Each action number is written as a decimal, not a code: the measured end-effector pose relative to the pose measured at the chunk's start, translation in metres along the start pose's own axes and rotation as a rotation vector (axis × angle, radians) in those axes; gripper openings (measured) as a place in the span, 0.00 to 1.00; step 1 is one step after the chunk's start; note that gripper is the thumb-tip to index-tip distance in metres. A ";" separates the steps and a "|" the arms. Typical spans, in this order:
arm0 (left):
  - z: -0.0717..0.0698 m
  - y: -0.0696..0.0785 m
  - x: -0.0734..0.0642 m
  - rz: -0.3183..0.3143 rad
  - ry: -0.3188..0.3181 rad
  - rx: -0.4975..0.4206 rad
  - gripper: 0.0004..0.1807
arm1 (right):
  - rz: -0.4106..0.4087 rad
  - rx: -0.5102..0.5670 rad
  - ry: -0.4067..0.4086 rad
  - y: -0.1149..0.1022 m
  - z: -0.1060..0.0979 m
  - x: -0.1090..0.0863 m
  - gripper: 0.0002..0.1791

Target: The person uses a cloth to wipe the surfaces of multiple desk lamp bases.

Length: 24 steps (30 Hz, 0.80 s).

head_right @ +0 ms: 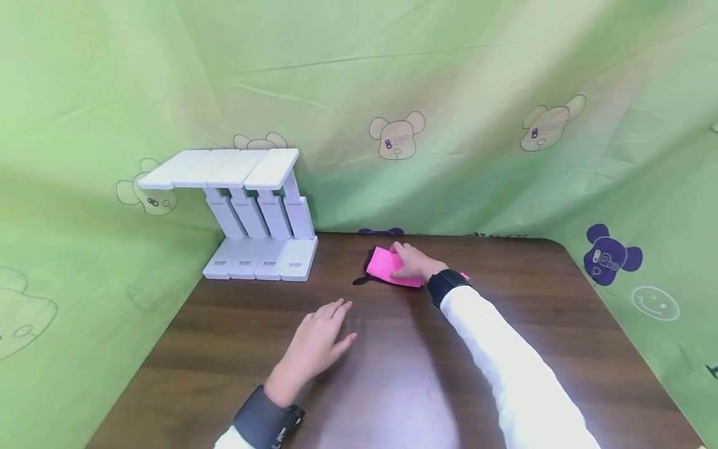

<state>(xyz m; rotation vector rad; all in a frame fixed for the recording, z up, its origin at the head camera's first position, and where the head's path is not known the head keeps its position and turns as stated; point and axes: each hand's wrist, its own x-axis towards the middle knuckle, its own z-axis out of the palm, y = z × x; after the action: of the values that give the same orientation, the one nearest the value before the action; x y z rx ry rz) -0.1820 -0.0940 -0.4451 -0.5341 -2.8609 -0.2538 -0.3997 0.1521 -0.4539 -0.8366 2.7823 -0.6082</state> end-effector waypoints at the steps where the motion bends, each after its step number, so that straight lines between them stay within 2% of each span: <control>1: 0.001 0.002 0.000 0.005 0.000 -0.001 0.34 | -0.005 -0.020 -0.014 0.000 0.000 -0.007 0.35; 3: 0.003 0.006 -0.001 0.016 -0.007 0.003 0.34 | -0.035 -0.080 -0.034 0.002 -0.001 -0.021 0.36; 6: 0.007 0.011 -0.001 0.032 -0.009 0.006 0.33 | -0.060 -0.113 -0.040 0.002 0.001 -0.044 0.34; 12: 0.009 0.012 0.005 0.039 -0.015 0.026 0.33 | -0.061 -0.053 -0.029 0.002 0.003 -0.079 0.28; 16: 0.004 0.008 0.006 0.035 -0.033 0.023 0.32 | -0.058 -0.023 0.039 0.001 0.012 -0.091 0.25; 21: 0.004 0.004 0.006 0.032 -0.048 -0.012 0.30 | -0.104 0.116 0.131 -0.008 0.023 -0.099 0.23; 22: 0.005 0.004 0.006 0.021 -0.055 -0.038 0.30 | -0.106 0.161 0.140 -0.011 0.024 -0.100 0.22; 24: 0.008 0.004 0.009 -0.036 -0.077 -0.154 0.29 | -0.090 0.274 0.150 -0.019 0.025 -0.101 0.21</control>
<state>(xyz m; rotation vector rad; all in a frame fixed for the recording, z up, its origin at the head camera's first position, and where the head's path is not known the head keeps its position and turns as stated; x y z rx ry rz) -0.1905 -0.0856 -0.4498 -0.5313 -2.9435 -0.4735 -0.3003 0.1858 -0.4641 -0.8920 2.7117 -1.0798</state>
